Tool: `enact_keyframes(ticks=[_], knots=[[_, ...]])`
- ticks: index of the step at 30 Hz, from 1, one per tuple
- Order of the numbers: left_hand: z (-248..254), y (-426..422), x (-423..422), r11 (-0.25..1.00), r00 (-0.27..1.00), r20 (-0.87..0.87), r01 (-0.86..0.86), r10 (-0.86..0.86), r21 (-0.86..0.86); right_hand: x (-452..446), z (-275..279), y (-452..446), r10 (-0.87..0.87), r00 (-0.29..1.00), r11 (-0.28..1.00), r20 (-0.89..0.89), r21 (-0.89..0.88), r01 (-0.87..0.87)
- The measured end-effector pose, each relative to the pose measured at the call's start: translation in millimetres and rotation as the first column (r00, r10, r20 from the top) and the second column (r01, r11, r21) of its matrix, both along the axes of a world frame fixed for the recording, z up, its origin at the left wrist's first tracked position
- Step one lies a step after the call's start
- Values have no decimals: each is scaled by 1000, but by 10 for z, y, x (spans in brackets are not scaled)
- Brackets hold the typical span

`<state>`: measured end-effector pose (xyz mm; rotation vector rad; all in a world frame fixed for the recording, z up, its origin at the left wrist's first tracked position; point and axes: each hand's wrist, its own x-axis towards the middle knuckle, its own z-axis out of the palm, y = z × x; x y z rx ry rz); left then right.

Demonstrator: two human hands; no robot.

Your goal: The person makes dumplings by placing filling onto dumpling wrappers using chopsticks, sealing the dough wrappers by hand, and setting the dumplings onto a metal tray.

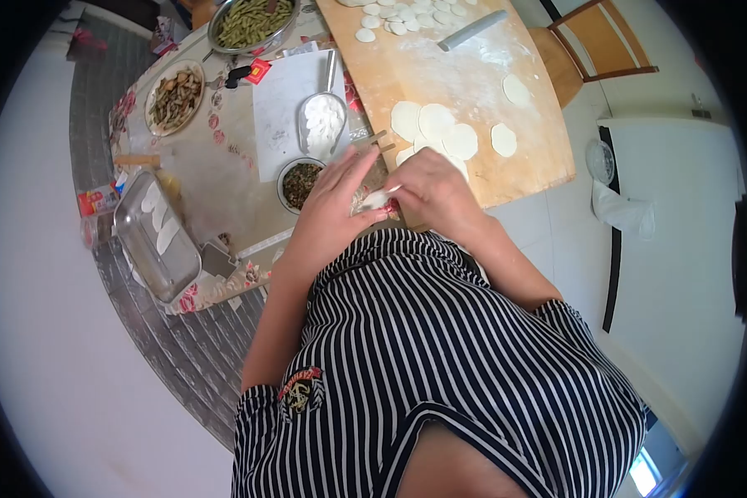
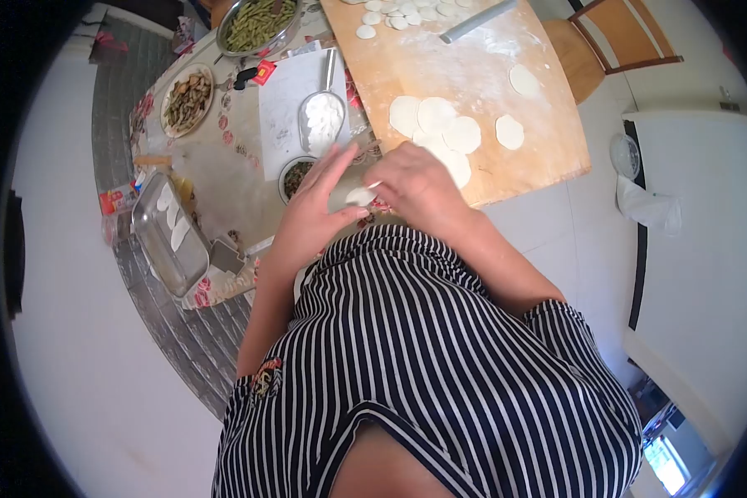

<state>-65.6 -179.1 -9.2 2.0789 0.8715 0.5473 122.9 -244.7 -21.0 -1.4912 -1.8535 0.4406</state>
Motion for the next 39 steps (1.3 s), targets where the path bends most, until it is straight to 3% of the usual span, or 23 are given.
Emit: enact_keyframes(ticks=[1, 2, 3, 4, 5, 6, 7, 8, 9, 10, 11, 12, 17, 19, 21, 23, 25, 27, 28, 31, 39], knots=[[-51, 43, -61, 1000, 1000, 2, -13, 13, 0, -105, 52, 25, 60, 998, 998, -20, 2, -60], [-135, 96, -165, 959, 998, -53, 27, -44, -283, -216, 109, 50, 59, 995, 998, -78, 19, -58], [-172, 119, -237, 838, 990, -85, 49, -113, -544, -292, 143, 70, 60, 989, 998, -136, 34, -55], [-142, 44, -279, 835, 987, 152, 33, 61, -550, -297, 121, 77, 73, 988, 997, -134, 34, -69], [-172, 13, -368, 835, 985, 153, 22, 74, -550, -274, 60, 68, -63, 968, 985, -243, -170, 22], [-262, 1, -502, 728, 944, 155, -114, 292, -676, -243, -21, 63, -217, 924, 922, -315, -376, 88], [-384, 4, -647, 579, 860, 125, -219, 496, -785, -169, -172, 91, -204, 928, 924, -313, -374, 77], [-587, -4, -832, 508, 744, 236, -159, 625, -847, -64, -392, 137, -330, 867, 827, -373, -557, 75], [-597, -16, -963, 504, 736, 236, -163, 634, -848, -20, -572, 187, -462, 793, 695, -396, -717, 47], [-596, -52, -1082, 405, 601, 253, -128, 758, -905, -41, -683, 244, -451, 801, 696, -394, -717, 40], [-608, -85, -1203, 307, 447, 244, -73, 861, -949, -73, -782, 298, -482, 719, 691, -501, -722, -40], [-711, -127, -1357, 291, 409, 242, -62, 880, -955, -113, -872, 348, -514, 620, 685, -593, -718, -119], [-938, -273, -1697, 193, 303, 156, -99, 940, -976, -371, -1063, 750, -336, 690, 732, -642, -638, -237], [-995, -303, -1753, 167, 277, 132, -110, 952, -980, -447, -1054, 854, -286, 868, 661, -406, -740, -129], [-1041, -305, -1792, 124, 252, 101, -77, 963, -989, -468, -880, 830, -248, 905, 654, -347, -749, -108], [-1044, -297, -1803, 116, 245, 92, -83, 965, -990, -473, -666, 721, -229, 930, 743, -288, -669, -24], [-1059, -290, -1813, 107, 239, 83, -89, 967, -990, -435, -588, 629, -252, 910, 735, -329, -677, -41], [-1100, -275, -1815, 106, 258, 81, -87, 963, -991, -431, -489, 520, -440, 715, 708, -543, -700, -95], [-1118, -262, -1815, 106, 259, 80, -87, 962, -991, -383, -541, 495, -366, 688, 736, -627, -647, -198], [-1179, -217, -1797, 106, 281, 84, -66, 956, -992, -422, -606, 414, -344, 695, 709, -631, -660, -247], [-1499, -85, -1577, 115, 458, 78, -54, 886, -992, -450, -970, 401, -465, 668, 690, -580, -711, -136]])
